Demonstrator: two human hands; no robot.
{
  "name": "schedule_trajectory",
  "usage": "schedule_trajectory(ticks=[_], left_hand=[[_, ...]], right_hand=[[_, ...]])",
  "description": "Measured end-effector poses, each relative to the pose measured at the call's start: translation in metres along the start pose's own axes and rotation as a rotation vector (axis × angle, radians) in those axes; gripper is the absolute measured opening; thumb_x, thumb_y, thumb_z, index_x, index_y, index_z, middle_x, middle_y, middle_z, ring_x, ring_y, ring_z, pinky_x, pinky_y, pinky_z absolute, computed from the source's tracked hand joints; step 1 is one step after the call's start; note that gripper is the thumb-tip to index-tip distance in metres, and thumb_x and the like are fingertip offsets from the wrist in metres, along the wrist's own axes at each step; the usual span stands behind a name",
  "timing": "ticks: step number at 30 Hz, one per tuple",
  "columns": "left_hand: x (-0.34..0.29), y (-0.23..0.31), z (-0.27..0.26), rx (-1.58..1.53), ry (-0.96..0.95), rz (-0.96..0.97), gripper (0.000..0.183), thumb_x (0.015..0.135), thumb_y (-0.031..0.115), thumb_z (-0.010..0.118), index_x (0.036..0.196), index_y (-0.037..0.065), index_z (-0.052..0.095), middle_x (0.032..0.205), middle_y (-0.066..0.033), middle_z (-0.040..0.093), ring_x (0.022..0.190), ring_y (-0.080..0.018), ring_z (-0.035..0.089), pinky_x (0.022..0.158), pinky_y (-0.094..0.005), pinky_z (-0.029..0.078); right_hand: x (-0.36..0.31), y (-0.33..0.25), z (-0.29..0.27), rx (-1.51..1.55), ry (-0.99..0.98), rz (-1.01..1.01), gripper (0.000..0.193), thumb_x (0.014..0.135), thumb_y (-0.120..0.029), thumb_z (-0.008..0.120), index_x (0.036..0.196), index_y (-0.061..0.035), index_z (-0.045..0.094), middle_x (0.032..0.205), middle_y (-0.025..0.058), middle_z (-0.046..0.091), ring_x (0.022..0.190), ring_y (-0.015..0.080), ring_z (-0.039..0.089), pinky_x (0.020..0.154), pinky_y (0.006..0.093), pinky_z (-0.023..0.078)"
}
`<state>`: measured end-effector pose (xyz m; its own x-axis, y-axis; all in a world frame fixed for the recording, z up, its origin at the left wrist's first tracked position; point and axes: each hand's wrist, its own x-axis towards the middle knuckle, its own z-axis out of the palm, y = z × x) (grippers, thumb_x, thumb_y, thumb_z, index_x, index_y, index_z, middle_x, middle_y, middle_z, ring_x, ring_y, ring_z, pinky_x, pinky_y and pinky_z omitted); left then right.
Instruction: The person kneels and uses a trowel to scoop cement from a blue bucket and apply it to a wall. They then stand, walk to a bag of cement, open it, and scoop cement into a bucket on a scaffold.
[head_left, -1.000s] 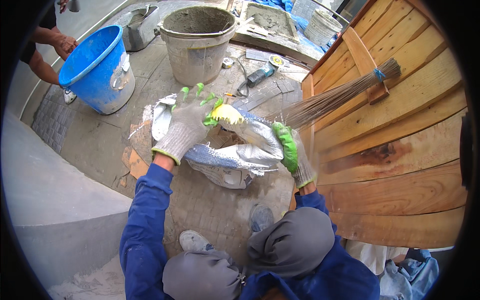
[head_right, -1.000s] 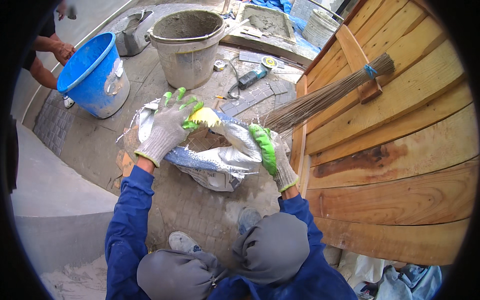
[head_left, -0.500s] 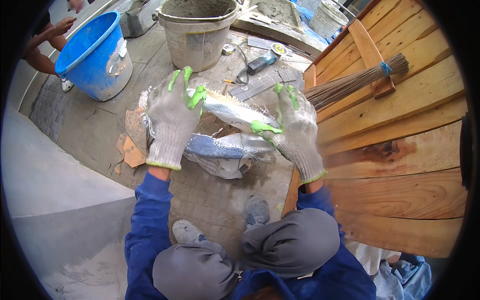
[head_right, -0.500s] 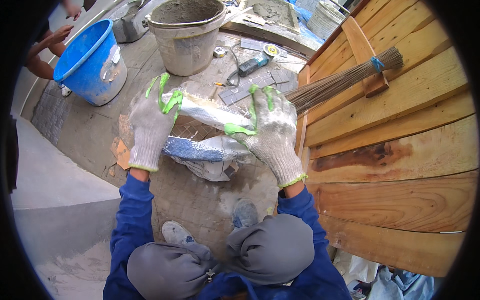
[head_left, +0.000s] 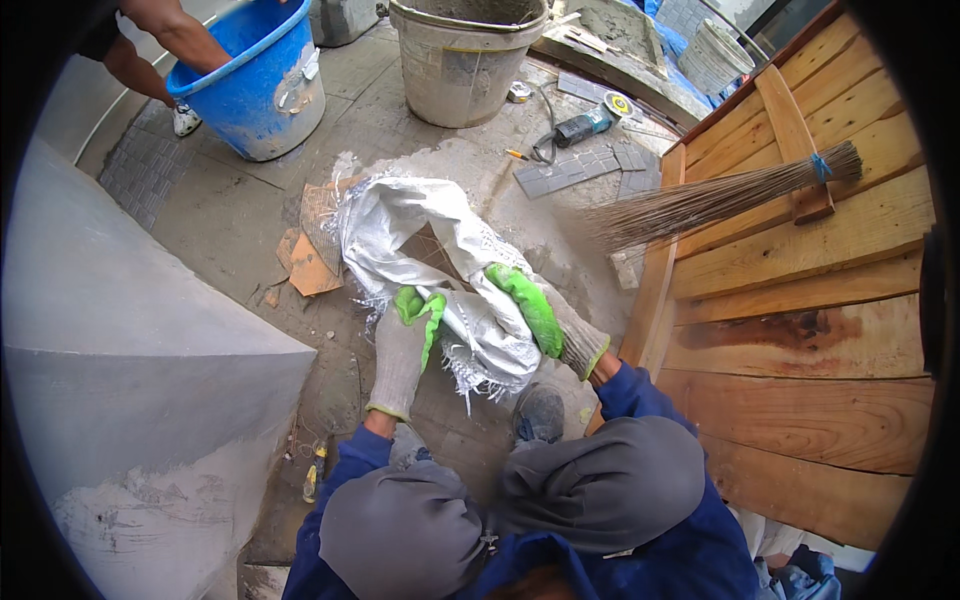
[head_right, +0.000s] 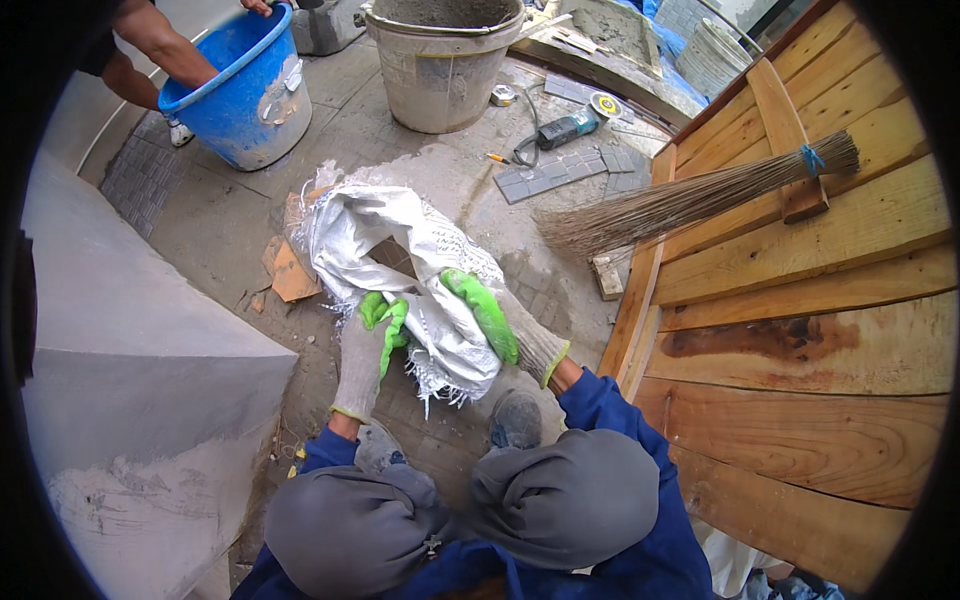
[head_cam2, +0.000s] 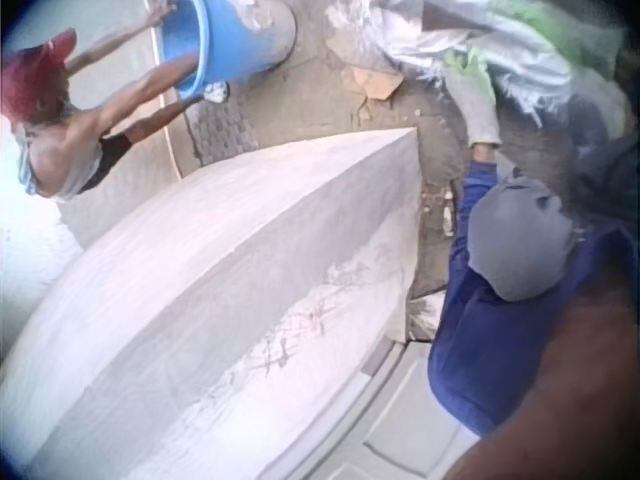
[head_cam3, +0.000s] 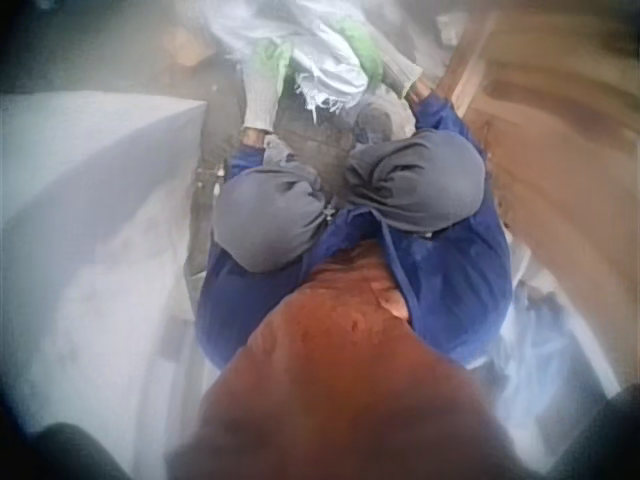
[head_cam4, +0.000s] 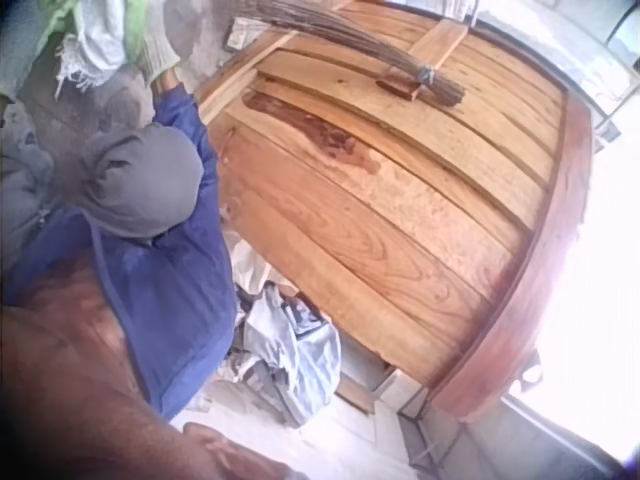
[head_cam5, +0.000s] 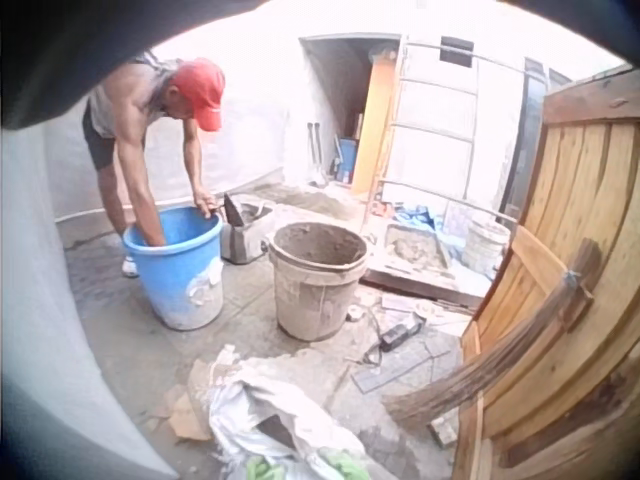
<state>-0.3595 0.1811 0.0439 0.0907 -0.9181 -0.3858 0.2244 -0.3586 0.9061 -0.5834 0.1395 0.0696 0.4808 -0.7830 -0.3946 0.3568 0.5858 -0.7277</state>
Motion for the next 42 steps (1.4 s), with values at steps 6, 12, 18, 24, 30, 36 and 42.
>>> schedule_trajectory(ticks=[6,12,18,24,30,36,42], left_hand=[[0.059,0.001,0.028,-0.503,-0.12,0.109,0.021,0.101,0.012,0.061,0.119,0.003,0.067,0.111,-0.0044,0.069,0.098,-0.0141,0.065,0.09,-0.0298,0.053],[0.036,0.0,-0.04,-0.907,-0.3,0.174,0.033,0.101,0.021,0.062,0.132,0.009,0.061,0.131,-0.0063,0.064,0.121,-0.0209,0.061,0.108,-0.0415,0.048],[-0.007,0.003,-0.087,-0.925,-0.351,0.197,0.038,0.1,0.017,0.058,0.138,0.012,0.057,0.135,-0.0059,0.06,0.124,-0.0211,0.058,0.105,-0.0445,0.049],[-0.009,0.037,-0.039,-0.527,0.07,0.275,0.042,0.108,0.028,0.05,0.144,0.007,0.051,0.143,-0.0047,0.054,0.131,-0.0178,0.053,0.11,-0.0358,0.045],[-0.015,0.022,-0.007,-0.661,-0.239,-0.041,0.038,0.104,0.024,0.058,0.136,0.005,0.06,0.131,-0.0075,0.064,0.122,-0.0191,0.06,0.107,-0.0367,0.048],[0.009,0.025,-0.083,-0.852,-0.402,-0.119,0.037,0.102,0.024,0.059,0.133,0.003,0.061,0.127,-0.0159,0.066,0.116,-0.0231,0.064,0.102,-0.0388,0.052],[0.043,0.055,-0.097,0.012,-0.061,0.529,0.051,0.108,0.029,0.049,0.153,0.006,0.038,0.138,-0.0198,0.058,0.122,-0.0248,0.061,0.099,-0.0352,0.052]], right_hand=[[-0.028,-0.021,0.04,0.613,-0.02,-0.075,0.035,0.105,-0.024,0.057,0.134,-0.0039,0.058,0.12,0.009,0.068,0.104,0.0182,0.068,0.092,0.0382,0.058],[-0.059,-0.009,-0.099,0.673,-0.134,-0.264,0.041,0.106,-0.04,0.049,0.133,-0.0108,0.059,0.127,0.011,0.066,0.115,0.0295,0.065,0.1,0.0514,0.053],[-0.045,-0.028,-0.081,-0.38,0.465,-0.092,0.052,0.101,-0.049,0.055,0.134,-0.0086,0.059,0.125,0.0153,0.066,0.111,0.0346,0.066,0.094,0.0514,0.054],[-0.06,-0.134,-0.003,-1.749,0.75,-0.861,0.084,0.077,-0.047,0.084,0.14,-0.0012,0.054,0.125,0.0197,0.065,0.111,0.0363,0.065,0.095,0.0428,0.052],[0.048,-0.105,0.009,-1.921,0.275,-0.319,0.067,0.091,-0.053,0.066,0.138,-0.0051,0.057,0.123,0.0169,0.067,0.109,0.0338,0.065,0.09,0.048,0.051],[0.03,-0.092,-0.163,-1.918,-0.038,-0.546,0.045,0.098,-0.039,0.059,0.127,-0.0065,0.067,0.115,0.0128,0.071,0.095,0.0299,0.068,0.085,0.042,0.052],[-0.01,-0.093,-0.058,-1.157,0.016,-0.066,0.04,0.103,-0.035,0.057,0.13,-0.0071,0.066,0.105,0.01,0.072,0.094,0.019,0.068,0.088,0.0342,0.053]])
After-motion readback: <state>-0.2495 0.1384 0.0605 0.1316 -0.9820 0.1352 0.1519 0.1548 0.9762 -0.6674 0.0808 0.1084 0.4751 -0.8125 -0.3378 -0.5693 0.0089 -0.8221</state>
